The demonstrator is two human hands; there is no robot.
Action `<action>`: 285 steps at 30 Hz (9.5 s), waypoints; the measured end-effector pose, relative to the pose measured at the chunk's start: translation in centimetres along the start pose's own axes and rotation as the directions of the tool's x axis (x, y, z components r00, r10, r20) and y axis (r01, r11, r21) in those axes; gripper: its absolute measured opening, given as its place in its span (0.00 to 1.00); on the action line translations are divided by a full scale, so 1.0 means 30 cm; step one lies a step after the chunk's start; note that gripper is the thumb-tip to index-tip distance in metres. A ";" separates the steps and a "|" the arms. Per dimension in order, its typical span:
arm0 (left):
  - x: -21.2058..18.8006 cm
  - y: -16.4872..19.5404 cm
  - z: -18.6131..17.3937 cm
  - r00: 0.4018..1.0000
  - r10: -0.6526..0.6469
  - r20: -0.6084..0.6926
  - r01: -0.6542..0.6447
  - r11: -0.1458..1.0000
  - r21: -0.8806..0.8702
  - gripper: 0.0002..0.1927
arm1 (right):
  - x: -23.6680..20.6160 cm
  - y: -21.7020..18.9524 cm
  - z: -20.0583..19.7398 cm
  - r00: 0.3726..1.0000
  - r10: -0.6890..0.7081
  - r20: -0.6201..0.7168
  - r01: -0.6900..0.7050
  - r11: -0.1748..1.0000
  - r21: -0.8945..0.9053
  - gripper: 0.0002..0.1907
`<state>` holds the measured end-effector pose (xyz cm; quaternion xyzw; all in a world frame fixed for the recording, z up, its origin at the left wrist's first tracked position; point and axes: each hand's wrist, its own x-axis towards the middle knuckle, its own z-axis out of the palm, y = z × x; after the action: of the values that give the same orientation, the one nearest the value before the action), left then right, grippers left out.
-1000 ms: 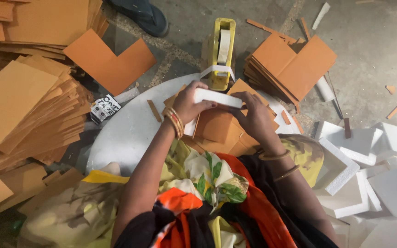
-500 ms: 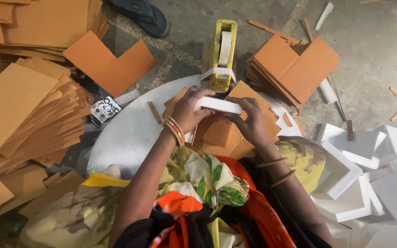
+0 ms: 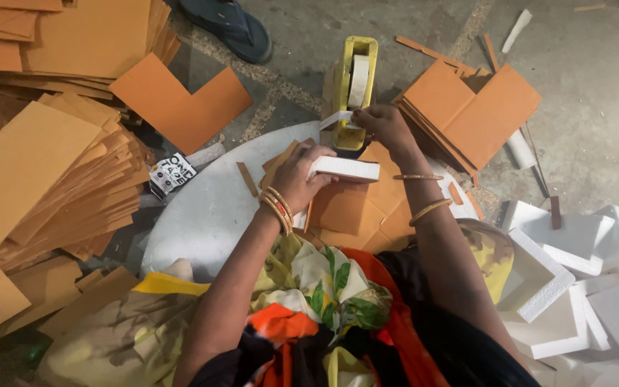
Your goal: The person folds flat orange cardboard pieces into box shapes and inserts white foam inserts into them. The person uses a tape dispenser to seal the cardboard flaps and stacks the finished boxes.
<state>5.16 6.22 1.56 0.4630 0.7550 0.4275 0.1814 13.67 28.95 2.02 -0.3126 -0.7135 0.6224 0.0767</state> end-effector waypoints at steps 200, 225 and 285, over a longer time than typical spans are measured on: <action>0.133 0.025 0.008 0.972 -0.230 0.056 0.219 0.964 0.151 0.26 | -0.361 0.237 0.205 0.986 0.081 -0.146 0.009 0.846 0.533 0.09; 0.088 0.003 0.017 0.977 -0.200 0.067 0.188 0.970 0.154 0.26 | -0.331 0.199 0.206 0.930 -0.018 -0.366 -0.060 0.978 -0.200 0.27; -0.291 0.030 0.005 0.929 0.267 -0.257 -0.230 0.959 0.166 0.30 | -0.383 0.059 0.122 0.999 0.042 -0.003 -0.042 0.996 -0.083 0.51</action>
<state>10.14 -0.98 1.13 0.5016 0.7349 0.4563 -0.0131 21.57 19.70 2.81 -0.3307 -0.7321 0.5934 0.0509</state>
